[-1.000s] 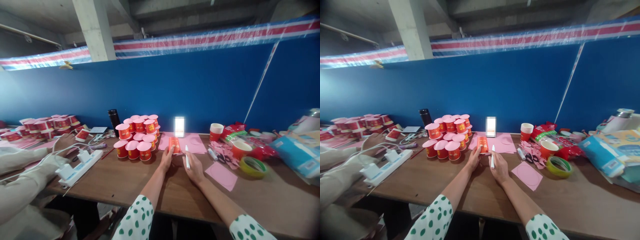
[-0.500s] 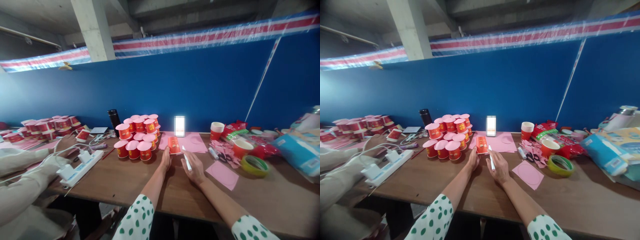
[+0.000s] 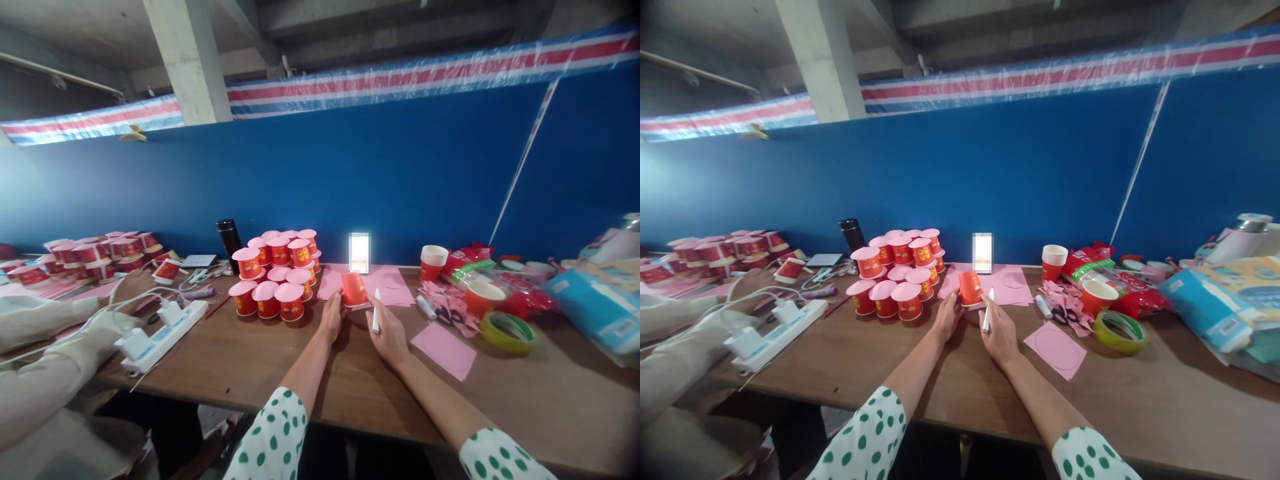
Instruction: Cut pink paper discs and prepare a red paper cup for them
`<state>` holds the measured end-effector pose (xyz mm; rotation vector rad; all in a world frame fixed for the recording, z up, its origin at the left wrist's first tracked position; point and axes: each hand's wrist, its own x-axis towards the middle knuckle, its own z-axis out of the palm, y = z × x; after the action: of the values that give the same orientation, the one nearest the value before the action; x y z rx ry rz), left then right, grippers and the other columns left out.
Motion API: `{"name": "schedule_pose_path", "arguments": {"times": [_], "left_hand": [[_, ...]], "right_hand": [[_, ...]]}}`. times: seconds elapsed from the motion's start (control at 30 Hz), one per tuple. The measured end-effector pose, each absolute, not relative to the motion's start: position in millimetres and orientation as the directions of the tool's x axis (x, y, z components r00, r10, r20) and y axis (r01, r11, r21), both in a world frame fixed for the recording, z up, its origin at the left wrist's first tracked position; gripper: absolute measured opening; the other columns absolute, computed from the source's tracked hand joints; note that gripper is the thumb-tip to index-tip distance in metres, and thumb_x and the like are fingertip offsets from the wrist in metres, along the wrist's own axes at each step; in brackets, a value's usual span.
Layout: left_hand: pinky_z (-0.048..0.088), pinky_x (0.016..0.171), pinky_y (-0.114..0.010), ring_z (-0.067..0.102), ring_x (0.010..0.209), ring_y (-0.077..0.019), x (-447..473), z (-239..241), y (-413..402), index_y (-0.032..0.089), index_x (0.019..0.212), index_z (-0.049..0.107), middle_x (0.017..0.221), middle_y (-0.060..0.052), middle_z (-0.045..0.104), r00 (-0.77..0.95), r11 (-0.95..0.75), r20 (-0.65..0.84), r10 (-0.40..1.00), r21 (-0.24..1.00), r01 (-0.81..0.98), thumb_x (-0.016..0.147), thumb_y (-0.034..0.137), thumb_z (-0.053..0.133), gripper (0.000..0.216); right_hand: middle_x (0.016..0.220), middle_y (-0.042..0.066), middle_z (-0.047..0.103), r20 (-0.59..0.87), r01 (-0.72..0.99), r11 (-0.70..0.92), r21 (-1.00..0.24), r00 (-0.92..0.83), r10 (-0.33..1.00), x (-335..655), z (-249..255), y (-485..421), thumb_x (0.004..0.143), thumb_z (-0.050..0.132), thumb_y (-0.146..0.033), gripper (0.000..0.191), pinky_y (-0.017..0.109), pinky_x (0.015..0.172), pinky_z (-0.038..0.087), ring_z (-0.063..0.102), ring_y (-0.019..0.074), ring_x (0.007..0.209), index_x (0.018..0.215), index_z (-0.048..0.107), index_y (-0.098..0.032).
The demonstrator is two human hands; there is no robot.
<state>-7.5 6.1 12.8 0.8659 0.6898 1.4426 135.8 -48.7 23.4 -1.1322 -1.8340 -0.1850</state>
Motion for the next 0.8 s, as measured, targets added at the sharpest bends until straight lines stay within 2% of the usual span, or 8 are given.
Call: {"name": "schedule_pose_path", "arguments": {"times": [0.27, 0.63, 0.8], "left_hand": [[0.046, 0.076, -0.029, 0.061, 0.084, -0.0154, -8.2, 18.1, 4.0, 0.019, 0.105, 0.062, 0.097, -0.007, 0.065, -0.002, -0.066, 0.081, 0.997, 0.801, -0.595, 0.067, 0.033, 0.071, 0.042], [0.046, 0.072, -0.028, 0.06, 0.08, -0.0148, -8.1, 16.7, 6.4, 0.016, 0.09, 0.066, 0.089, -0.007, 0.066, -0.027, -0.061, 0.056, 0.998, 0.785, -0.616, 0.061, 0.035, 0.075, 0.036], [0.046, 0.071, -0.027, 0.06, 0.079, -0.0143, -8.2, 17.7, 5.9, 0.016, 0.089, 0.067, 0.087, -0.006, 0.066, -0.028, -0.058, 0.052, 0.998, 0.782, -0.62, 0.06, 0.033, 0.076, 0.035]], "right_hand": [[0.122, 0.014, 0.059, 0.768, 0.767, 0.554, -0.323, -0.129, 0.627, 136.4, 22.2, -47.0, 0.09, 0.042, -0.02, 0.041, 0.037, 0.091, 0.048, 0.057, 0.0233, 0.11, 0.131, 0.04, -0.015], [0.121, 0.014, 0.06, 0.773, 0.787, 0.532, -0.312, -0.116, 0.624, 137.0, 20.3, -45.7, 0.089, 0.042, -0.02, 0.043, 0.037, 0.088, 0.049, 0.058, 0.0244, 0.109, 0.132, 0.039, -0.016], [0.122, 0.014, 0.06, 0.77, 0.793, 0.524, -0.31, -0.114, 0.628, 137.6, 19.8, -44.6, 0.09, 0.042, -0.02, 0.042, 0.037, 0.089, 0.049, 0.058, 0.0244, 0.11, 0.132, 0.039, -0.016]]}}
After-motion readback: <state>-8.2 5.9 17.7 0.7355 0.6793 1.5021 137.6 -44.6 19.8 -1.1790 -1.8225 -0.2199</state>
